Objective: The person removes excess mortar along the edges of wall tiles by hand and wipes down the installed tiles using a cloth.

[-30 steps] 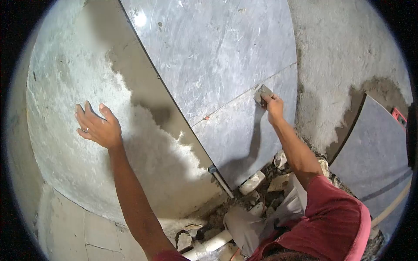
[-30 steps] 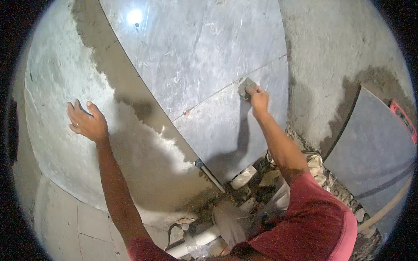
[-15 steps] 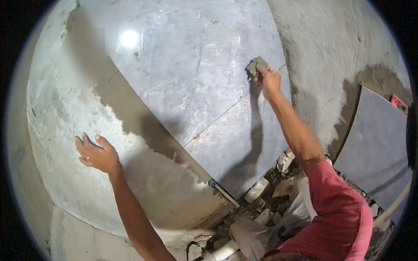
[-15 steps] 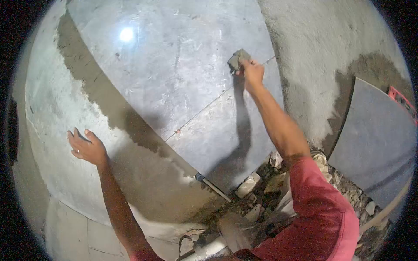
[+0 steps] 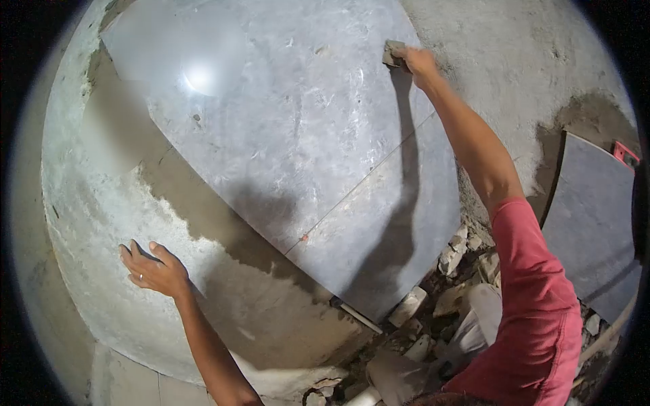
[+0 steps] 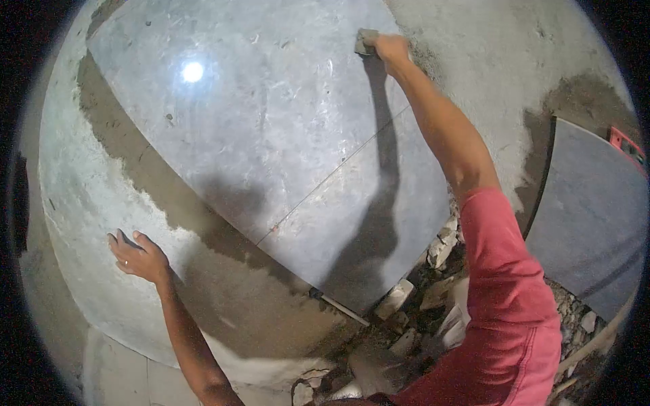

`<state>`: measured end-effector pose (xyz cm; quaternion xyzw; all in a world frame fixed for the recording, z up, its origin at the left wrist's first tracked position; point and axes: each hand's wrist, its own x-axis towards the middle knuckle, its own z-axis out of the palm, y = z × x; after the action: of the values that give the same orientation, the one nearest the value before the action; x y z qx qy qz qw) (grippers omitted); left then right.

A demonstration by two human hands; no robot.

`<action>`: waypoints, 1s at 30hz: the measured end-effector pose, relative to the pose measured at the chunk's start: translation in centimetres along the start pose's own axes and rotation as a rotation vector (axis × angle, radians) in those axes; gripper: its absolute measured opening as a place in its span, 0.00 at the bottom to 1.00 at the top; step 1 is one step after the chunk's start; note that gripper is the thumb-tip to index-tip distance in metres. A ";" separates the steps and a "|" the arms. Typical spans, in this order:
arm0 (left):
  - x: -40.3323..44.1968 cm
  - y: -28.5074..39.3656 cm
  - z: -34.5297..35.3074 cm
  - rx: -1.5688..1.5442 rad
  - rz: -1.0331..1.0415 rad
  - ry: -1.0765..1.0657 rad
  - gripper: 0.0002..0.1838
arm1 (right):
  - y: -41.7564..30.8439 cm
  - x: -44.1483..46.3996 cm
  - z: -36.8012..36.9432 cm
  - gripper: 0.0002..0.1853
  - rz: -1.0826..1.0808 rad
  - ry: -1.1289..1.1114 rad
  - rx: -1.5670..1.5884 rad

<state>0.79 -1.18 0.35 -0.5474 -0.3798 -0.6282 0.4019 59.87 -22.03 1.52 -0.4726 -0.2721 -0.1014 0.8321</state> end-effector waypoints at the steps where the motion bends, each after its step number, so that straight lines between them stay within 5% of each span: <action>1: -0.1 -0.1 0.0 -0.003 -0.005 -0.008 0.26 | -0.5 -0.5 1.0 0.14 -0.028 -0.030 -0.026; 6: -0.1 -0.1 -0.1 -0.015 -0.017 -0.034 0.26 | -5.3 -5.1 7.1 0.11 -0.231 -0.191 -0.260; 12: -0.3 -0.6 0.3 -0.027 0.012 -0.015 0.26 | -10.8 -13.3 13.1 0.12 -0.209 -0.347 -0.111; 20: -0.4 -0.8 0.0 -0.033 0.008 -0.043 0.26 | -15.1 -19.3 21.1 0.13 -0.813 -0.468 -0.240; 24: -0.3 -0.8 0.1 -0.066 -0.014 -0.042 0.26 | -15.2 -21.6 20.6 0.12 -0.884 -0.613 -0.409; 30: -0.2 -0.7 0.1 -0.099 -0.030 -0.053 0.26 | -6.9 -28.2 16.6 0.09 -0.361 -0.542 -0.018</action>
<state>0.16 -0.83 0.11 -0.5772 -0.3668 -0.6375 0.3548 27.54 -14.23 -2.19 -0.4338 -0.5623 -0.1199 0.6937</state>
